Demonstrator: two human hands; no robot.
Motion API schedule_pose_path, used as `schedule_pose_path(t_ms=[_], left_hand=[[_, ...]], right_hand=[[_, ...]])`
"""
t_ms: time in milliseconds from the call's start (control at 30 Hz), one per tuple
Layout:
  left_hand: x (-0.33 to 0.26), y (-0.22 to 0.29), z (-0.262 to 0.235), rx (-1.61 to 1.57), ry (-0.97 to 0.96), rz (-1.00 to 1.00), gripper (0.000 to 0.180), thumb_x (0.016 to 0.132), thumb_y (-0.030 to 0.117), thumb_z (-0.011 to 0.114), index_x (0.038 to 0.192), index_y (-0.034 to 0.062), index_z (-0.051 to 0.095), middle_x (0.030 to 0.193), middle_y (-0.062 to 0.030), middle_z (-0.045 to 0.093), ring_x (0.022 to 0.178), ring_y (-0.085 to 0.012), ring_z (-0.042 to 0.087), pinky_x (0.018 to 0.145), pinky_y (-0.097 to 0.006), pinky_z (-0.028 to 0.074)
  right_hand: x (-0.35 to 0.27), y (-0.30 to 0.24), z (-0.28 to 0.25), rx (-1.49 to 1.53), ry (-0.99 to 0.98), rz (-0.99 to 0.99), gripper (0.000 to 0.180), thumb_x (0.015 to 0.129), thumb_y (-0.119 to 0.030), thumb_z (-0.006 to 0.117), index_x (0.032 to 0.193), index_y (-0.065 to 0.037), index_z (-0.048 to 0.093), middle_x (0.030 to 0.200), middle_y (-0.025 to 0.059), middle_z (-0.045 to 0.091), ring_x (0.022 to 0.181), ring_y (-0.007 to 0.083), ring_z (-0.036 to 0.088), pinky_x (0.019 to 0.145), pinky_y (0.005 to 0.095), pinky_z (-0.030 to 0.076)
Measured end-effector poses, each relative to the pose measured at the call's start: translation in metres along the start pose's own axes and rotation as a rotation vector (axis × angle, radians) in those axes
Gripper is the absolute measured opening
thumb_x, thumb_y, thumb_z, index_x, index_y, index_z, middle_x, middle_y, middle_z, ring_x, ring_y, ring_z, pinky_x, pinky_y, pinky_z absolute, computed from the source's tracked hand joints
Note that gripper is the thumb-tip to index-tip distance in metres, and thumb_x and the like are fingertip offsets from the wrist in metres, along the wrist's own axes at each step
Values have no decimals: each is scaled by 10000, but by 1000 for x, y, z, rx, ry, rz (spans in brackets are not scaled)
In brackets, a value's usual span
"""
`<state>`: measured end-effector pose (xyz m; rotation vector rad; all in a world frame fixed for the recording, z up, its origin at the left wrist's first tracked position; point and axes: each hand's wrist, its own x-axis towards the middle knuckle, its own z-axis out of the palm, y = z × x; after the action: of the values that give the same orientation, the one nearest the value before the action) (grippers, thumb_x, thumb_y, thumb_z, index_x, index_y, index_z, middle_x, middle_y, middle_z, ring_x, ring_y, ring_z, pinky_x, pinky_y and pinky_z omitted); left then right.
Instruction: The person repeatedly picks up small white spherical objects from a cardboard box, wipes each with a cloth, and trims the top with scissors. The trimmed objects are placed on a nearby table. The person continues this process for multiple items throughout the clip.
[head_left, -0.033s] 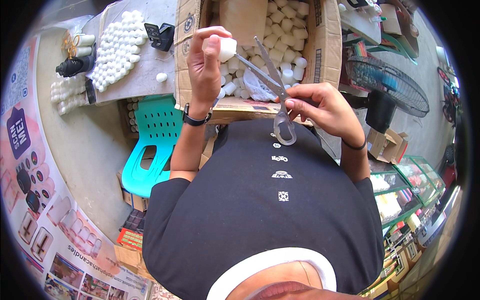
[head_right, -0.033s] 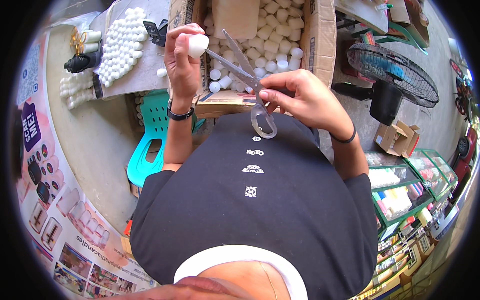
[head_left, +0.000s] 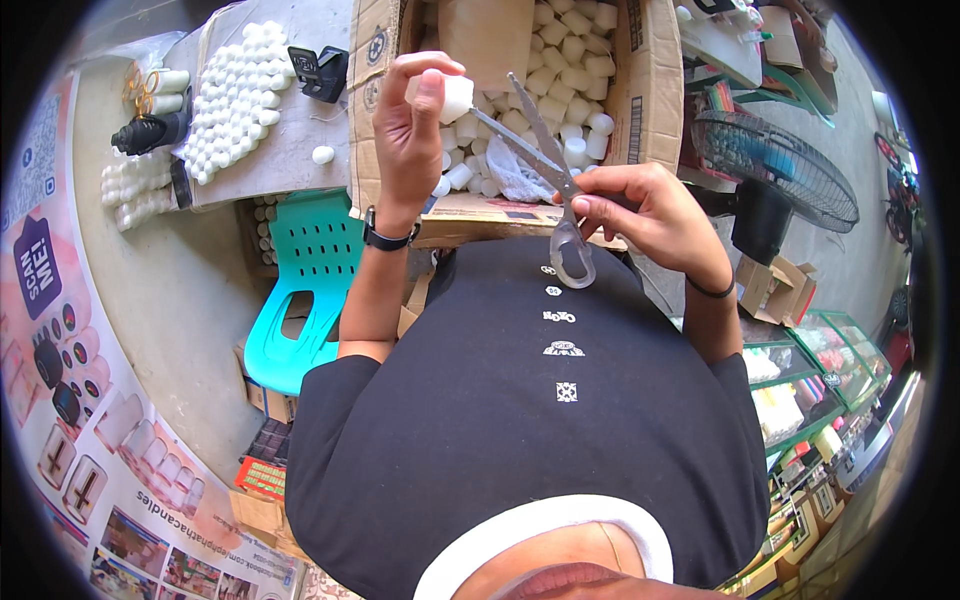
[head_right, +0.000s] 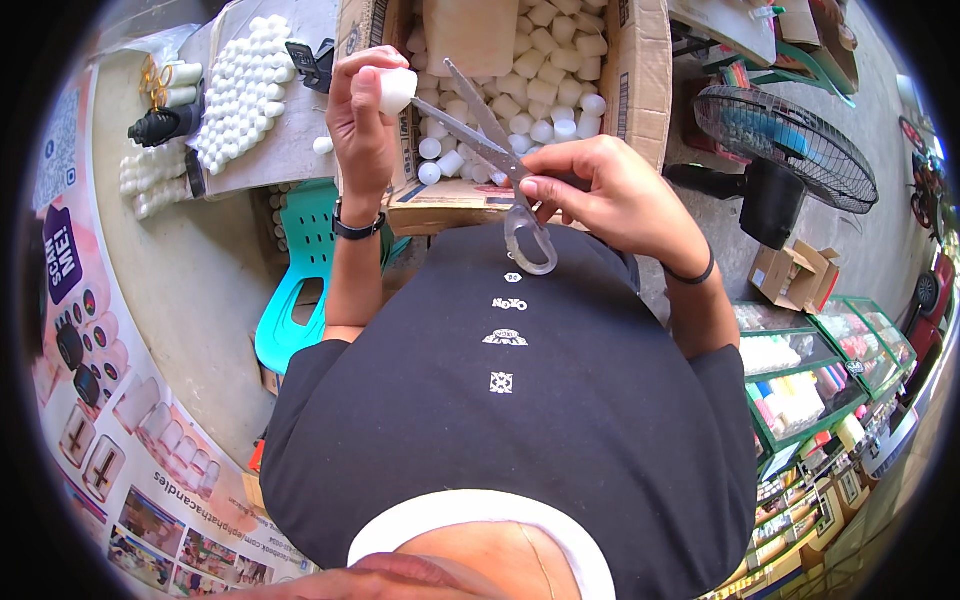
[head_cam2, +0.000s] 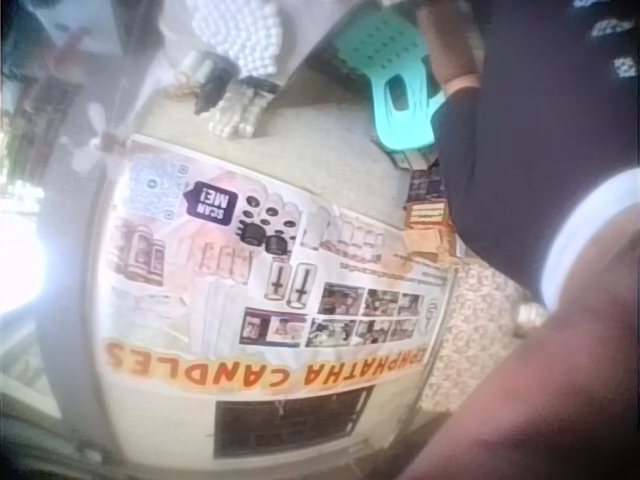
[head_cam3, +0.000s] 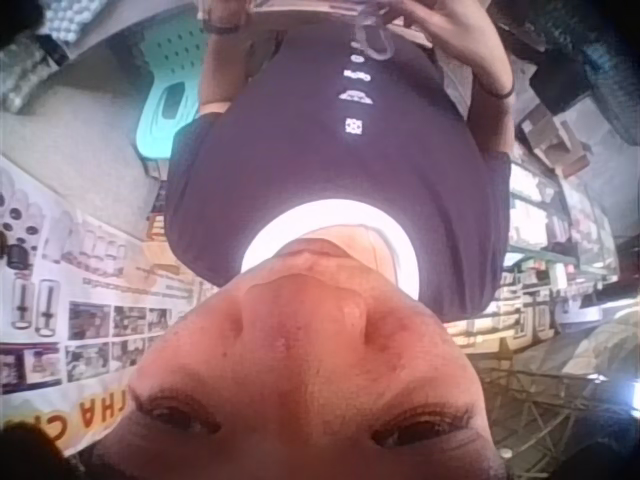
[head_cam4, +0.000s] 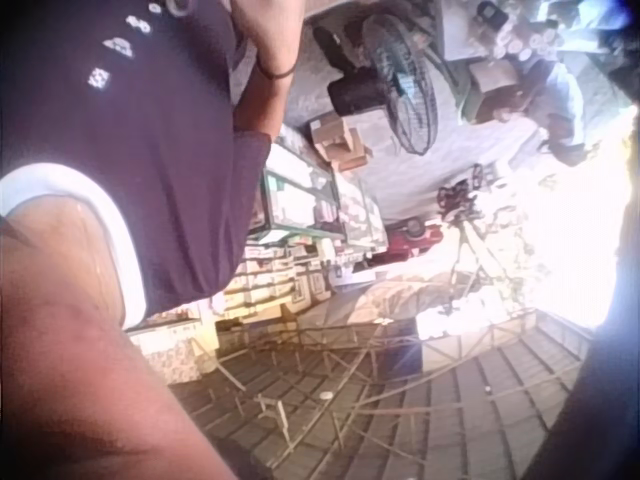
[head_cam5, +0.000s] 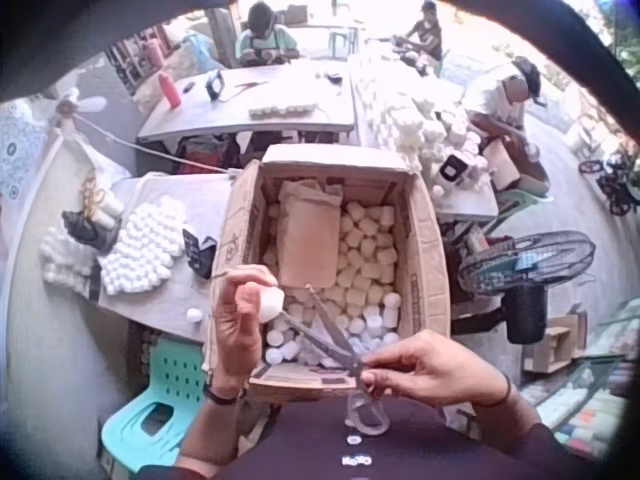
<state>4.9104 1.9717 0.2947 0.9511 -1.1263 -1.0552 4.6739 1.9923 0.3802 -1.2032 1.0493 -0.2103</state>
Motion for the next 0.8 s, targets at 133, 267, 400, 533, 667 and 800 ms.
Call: schedule_pose_path(t_ms=[133, 267, 400, 533, 667, 800], left_hand=[[10, 5, -10, 453, -93, 66, 342, 985, 336, 512, 918, 27, 641, 840, -17, 612, 723, -71, 533, 627, -203, 414], [14, 12, -7, 645, -94, -264, 529, 926, 518, 540, 806, 17, 664, 570, -49, 562, 557, -127, 556, 519, -261, 422], [18, 14, -6, 795, -137, -671, 761, 885, 698, 421, 688, 6, 668, 491, -97, 551, 569, -188, 612, 564, -324, 470], [28, 3, -22, 765, -379, -914, 823, 878, 730, 370, 646, -4, 662, 545, -113, 596, 581, -193, 621, 592, -344, 483], [24, 7, -17, 729, -374, -743, 718, 911, 651, 423, 716, 3, 663, 572, -94, 602, 577, -158, 607, 581, -314, 475], [18, -2, -22, 580, -332, -544, 536, 956, 521, 485, 840, 25, 652, 625, -23, 581, 507, -71, 512, 482, -241, 406]], right_hand=[[-1, 9, -3, -522, 189, -296, 188, 842, -57, 617, 1005, 33, 641, 765, 165, 661, 641, 259, 659, 586, 322, 503], [-2, 7, 7, -1279, 472, -418, 306, 764, -75, 592, 1059, -14, 646, 885, 122, 680, 758, 229, 642, 701, 322, 506], [5, 11, 6, -1611, 589, -584, 314, 767, -93, 588, 1057, 10, 648, 967, 103, 681, 894, 186, 628, 771, 299, 491], [9, 11, 1, -1683, 610, -653, 314, 773, -106, 581, 1054, 16, 647, 971, 93, 683, 937, 178, 618, 785, 295, 490], [7, 14, -2, -1578, 478, -561, 309, 756, -89, 589, 1044, 4, 649, 981, 107, 684, 961, 194, 615, 773, 300, 499], [12, 17, -11, -1136, 307, -385, 205, 789, -63, 594, 962, 19, 666, 802, 159, 664, 800, 253, 640, 675, 345, 507]])
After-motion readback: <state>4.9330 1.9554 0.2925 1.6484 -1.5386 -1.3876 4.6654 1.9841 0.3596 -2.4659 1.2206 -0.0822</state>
